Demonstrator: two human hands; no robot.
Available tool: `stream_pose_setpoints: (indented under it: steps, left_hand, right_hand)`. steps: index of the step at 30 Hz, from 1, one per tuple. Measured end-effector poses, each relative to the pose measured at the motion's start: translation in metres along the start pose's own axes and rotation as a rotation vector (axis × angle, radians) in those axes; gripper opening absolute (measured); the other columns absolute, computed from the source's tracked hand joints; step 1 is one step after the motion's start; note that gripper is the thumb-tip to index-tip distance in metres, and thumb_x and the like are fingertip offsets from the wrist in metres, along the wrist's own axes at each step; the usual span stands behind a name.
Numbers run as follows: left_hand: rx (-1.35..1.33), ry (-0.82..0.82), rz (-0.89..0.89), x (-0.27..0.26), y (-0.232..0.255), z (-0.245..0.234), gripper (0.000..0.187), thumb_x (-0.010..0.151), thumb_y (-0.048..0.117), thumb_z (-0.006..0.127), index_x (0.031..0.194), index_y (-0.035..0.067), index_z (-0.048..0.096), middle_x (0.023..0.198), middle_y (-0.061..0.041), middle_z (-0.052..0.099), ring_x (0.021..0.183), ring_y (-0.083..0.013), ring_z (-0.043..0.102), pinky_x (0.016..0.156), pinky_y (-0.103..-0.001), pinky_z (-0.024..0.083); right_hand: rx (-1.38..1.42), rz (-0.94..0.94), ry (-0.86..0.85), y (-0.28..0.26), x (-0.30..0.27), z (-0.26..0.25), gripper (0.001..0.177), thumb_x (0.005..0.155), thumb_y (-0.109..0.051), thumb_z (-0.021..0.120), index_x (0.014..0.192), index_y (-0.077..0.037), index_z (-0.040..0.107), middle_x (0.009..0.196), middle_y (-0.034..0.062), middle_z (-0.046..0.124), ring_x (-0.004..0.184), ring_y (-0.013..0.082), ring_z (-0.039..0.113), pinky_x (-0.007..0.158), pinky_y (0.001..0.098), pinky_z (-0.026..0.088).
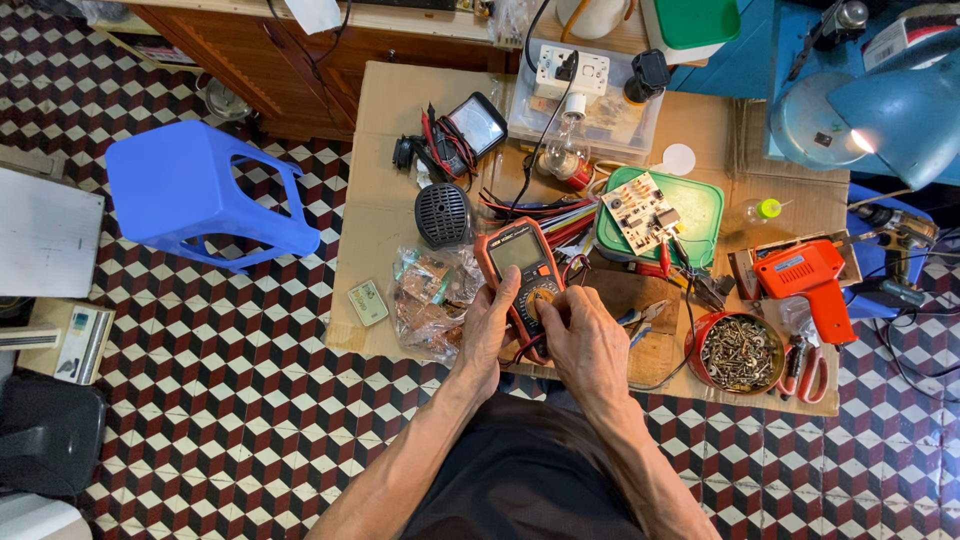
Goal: The person is testing a small circuit board using a multimeter. They connect the multimeter probes to various points on the board, adjust the multimeter settings, and observe the readings. The person also handles a small plastic bag containing components.
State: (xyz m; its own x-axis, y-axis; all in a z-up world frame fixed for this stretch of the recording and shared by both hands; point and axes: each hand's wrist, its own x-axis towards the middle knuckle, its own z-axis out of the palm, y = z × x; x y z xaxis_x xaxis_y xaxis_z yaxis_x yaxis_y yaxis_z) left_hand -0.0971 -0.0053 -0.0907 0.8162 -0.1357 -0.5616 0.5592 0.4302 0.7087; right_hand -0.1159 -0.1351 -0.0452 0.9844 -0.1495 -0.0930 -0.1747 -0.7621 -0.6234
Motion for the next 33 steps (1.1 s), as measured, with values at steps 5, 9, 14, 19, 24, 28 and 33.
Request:
stream_pose_setpoints:
  steps: [5,9,14,19,24,28,33]
  left_hand:
    - [0.078,-0.066,0.025,0.013,0.014,0.001,0.075,0.083,0.063,0.07,0.124,0.001,0.062,0.102,-0.005,0.07,0.093,-0.0138,0.069,0.082,-0.03,0.058]
    - [0.102,-0.116,0.039,0.025,0.023,0.001,0.073,0.081,0.062,0.074,0.12,0.001,0.067,0.099,-0.005,0.073,0.088,-0.0132,0.071,0.078,-0.028,0.059]
    - [0.109,-0.127,-0.031,0.032,0.031,-0.003,0.071,0.079,0.058,0.078,0.117,-0.001,0.068,0.098,-0.006,0.073,0.083,-0.0134,0.071,0.073,-0.028,0.061]
    - [0.103,-0.148,-0.057,0.037,0.033,-0.006,0.071,0.075,0.058,0.079,0.118,0.003,0.069,0.098,-0.005,0.074,0.082,-0.0125,0.072,0.072,-0.027,0.062]
    - [0.125,-0.157,-0.053,0.042,0.034,-0.01,0.072,0.076,0.058,0.079,0.117,0.0,0.07,0.099,-0.007,0.075,0.085,-0.0141,0.074,0.075,-0.026,0.063]
    - [0.206,-0.114,-0.061,0.043,0.034,-0.012,0.069,0.077,0.059,0.076,0.117,0.003,0.07,0.096,-0.008,0.077,0.083,-0.0143,0.076,0.074,-0.026,0.065]
    - [0.152,-0.106,-0.07,0.037,0.037,-0.018,0.067,0.08,0.056,0.077,0.121,0.003,0.071,0.102,-0.006,0.076,0.086,-0.0132,0.074,0.075,-0.028,0.063]
  right_hand:
    - [0.017,-0.138,0.004,0.002,0.011,-0.007,0.022,0.092,-0.021,0.07,0.092,0.0,0.063,0.092,0.0148,0.065,0.073,0.0322,0.068,0.064,0.0437,0.054]
    - [0.019,-0.257,0.0,0.004,0.02,-0.009,0.021,0.092,-0.018,0.07,0.096,0.001,0.062,0.093,0.0173,0.065,0.078,0.0356,0.068,0.066,0.0459,0.054]
    - [0.027,-0.243,-0.077,0.002,0.023,-0.011,0.021,0.093,-0.018,0.069,0.099,0.0,0.061,0.097,0.0178,0.064,0.075,0.0346,0.069,0.065,0.0457,0.055]
    - [0.003,-0.29,-0.102,0.0,0.026,-0.011,0.02,0.093,-0.017,0.069,0.099,0.0,0.06,0.098,0.0169,0.063,0.075,0.035,0.069,0.064,0.0458,0.055]
    - [0.008,-0.333,-0.105,-0.002,0.029,-0.011,0.019,0.092,-0.014,0.069,0.101,0.0,0.059,0.097,0.0162,0.063,0.075,0.0358,0.069,0.062,0.0452,0.056]
    - [0.026,-0.298,-0.146,-0.002,0.031,-0.009,0.017,0.093,-0.013,0.069,0.099,-0.001,0.058,0.096,0.0146,0.063,0.072,0.0327,0.07,0.06,0.0421,0.057]
    - [0.07,-0.38,-0.04,-0.003,0.025,0.001,0.015,0.091,-0.012,0.07,0.1,-0.003,0.061,0.094,0.0148,0.063,0.073,0.0347,0.069,0.061,0.0433,0.056]
